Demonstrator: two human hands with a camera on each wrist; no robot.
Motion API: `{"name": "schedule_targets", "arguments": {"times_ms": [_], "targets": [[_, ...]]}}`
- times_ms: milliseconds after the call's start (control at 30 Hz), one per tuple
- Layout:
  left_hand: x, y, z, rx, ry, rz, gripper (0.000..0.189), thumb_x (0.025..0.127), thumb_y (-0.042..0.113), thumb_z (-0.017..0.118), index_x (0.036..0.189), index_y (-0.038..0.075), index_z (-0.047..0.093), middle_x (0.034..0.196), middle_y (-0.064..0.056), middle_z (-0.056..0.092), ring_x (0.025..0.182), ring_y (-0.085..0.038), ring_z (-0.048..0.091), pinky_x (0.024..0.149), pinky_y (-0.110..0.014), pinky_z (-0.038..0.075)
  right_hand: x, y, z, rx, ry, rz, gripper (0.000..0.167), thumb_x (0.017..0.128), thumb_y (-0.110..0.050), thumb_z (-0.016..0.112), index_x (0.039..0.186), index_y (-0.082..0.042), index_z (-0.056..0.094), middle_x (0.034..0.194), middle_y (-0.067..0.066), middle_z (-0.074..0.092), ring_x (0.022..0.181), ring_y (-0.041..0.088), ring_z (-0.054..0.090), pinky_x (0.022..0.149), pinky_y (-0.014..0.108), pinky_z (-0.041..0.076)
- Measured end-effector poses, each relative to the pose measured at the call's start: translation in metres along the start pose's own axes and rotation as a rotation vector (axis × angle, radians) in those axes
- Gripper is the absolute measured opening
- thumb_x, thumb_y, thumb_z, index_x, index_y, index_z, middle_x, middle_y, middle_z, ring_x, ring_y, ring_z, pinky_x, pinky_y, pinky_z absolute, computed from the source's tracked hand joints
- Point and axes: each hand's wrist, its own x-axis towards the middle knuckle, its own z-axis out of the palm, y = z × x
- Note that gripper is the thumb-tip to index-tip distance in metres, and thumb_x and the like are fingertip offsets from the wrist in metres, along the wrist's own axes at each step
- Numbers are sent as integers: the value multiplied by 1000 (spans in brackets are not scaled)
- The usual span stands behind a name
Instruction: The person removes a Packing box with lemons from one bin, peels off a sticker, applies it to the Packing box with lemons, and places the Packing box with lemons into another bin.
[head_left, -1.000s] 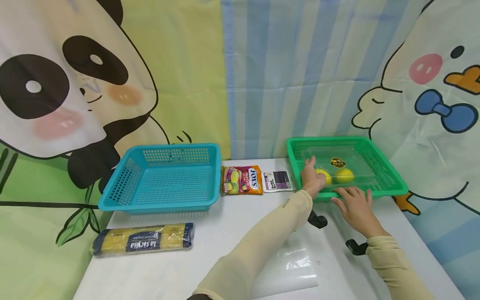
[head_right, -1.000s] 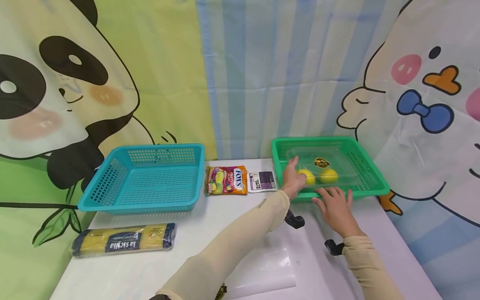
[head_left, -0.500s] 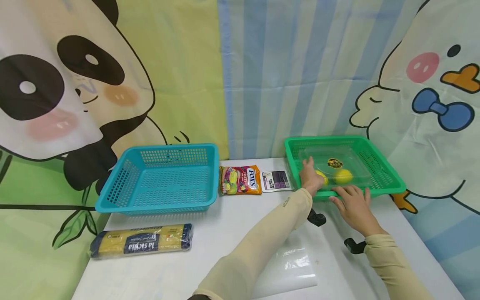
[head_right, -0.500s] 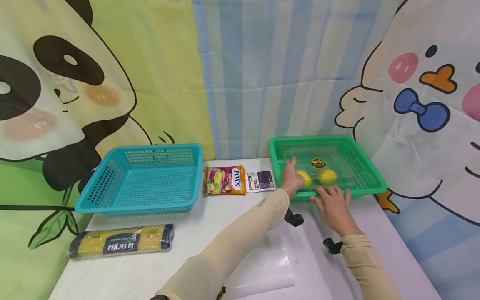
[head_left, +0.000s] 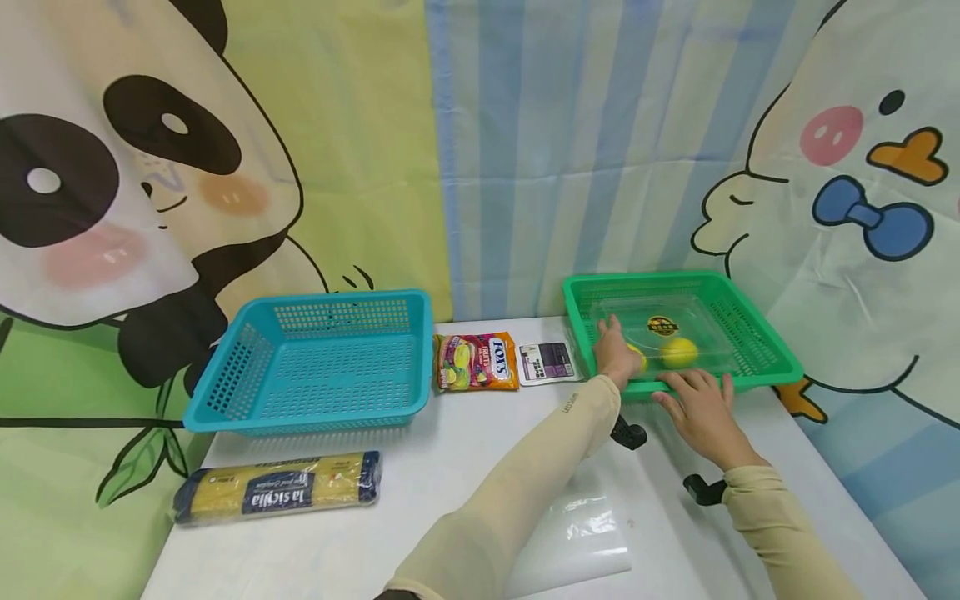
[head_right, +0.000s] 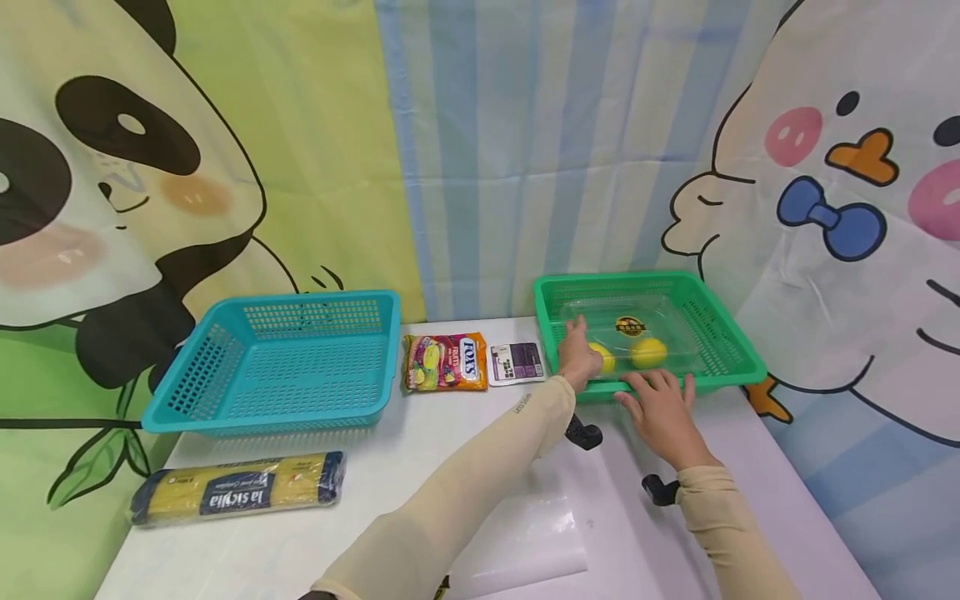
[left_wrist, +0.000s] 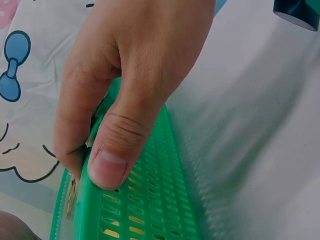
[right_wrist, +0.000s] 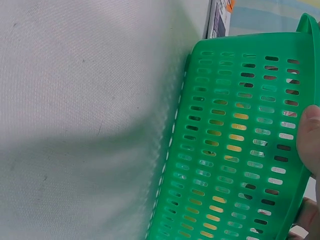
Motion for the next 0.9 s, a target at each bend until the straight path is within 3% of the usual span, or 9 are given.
{"name": "schedule_targets", "arguments": {"times_ms": [133,300,533,567,600,667,733,800,900], "targets": [[0,-1,-1,-34,-14,4,91,85,-16,60,161,24,29,169,-2,23,150,-35,33,102,-36,51,0,-1,1,2,-5,-4,34,104,-30,57,129,-8,61,126,25,58,127,53,37,108,83,-1],[-2,-2,-6,-60,-25,67,93,85,-17,57,162,25,27,170,-3,19,155,-32,23,111,-37,45,0,-2,0,11,-9,1,34,104,-30,57,129,-7,61,126,25,58,128,52,36,109,83,-2],[-12,0,-20,-98,-53,125,75,95,-5,53,161,22,29,167,-1,27,153,-21,29,119,-34,37,-2,-1,-1,17,-21,-4,36,105,-31,55,131,-7,60,127,26,57,129,53,36,108,83,-3],[-13,0,-22,-105,-56,130,73,96,-2,54,160,22,31,166,0,30,151,-18,32,115,-31,41,-2,0,-1,19,-21,-4,36,105,-31,55,131,-7,60,127,26,57,129,53,35,108,83,-4],[-15,0,-24,-120,-62,135,71,97,1,55,160,22,32,165,0,33,142,-15,46,107,-27,47,-2,0,-1,21,-21,-4,37,105,-31,55,132,-7,60,127,26,56,129,53,35,109,83,-4],[-17,0,-28,-159,-86,137,66,99,5,56,159,23,34,162,1,38,104,-10,66,79,-23,55,-2,0,-1,23,-19,-3,37,105,-32,54,131,-7,60,127,26,56,128,53,35,109,83,-5],[-19,-2,-32,-203,-110,139,61,100,8,56,157,23,38,152,-6,53,64,-11,57,53,-22,47,-2,0,0,25,-18,-7,37,105,-32,54,131,-7,60,128,26,56,128,54,35,109,83,-5],[-22,-3,-38,-237,-126,145,56,102,11,56,155,23,43,146,-4,58,59,-9,53,46,-21,39,-2,0,0,23,-21,-7,37,105,-33,54,131,-7,60,128,26,56,128,54,35,108,83,-5],[-26,-6,-48,-254,-135,181,48,102,12,55,149,20,52,138,-5,64,97,-12,69,62,-19,51,-1,1,-1,21,-31,-5,37,105,-33,54,132,-7,60,128,27,56,127,55,35,107,84,-3]]}}
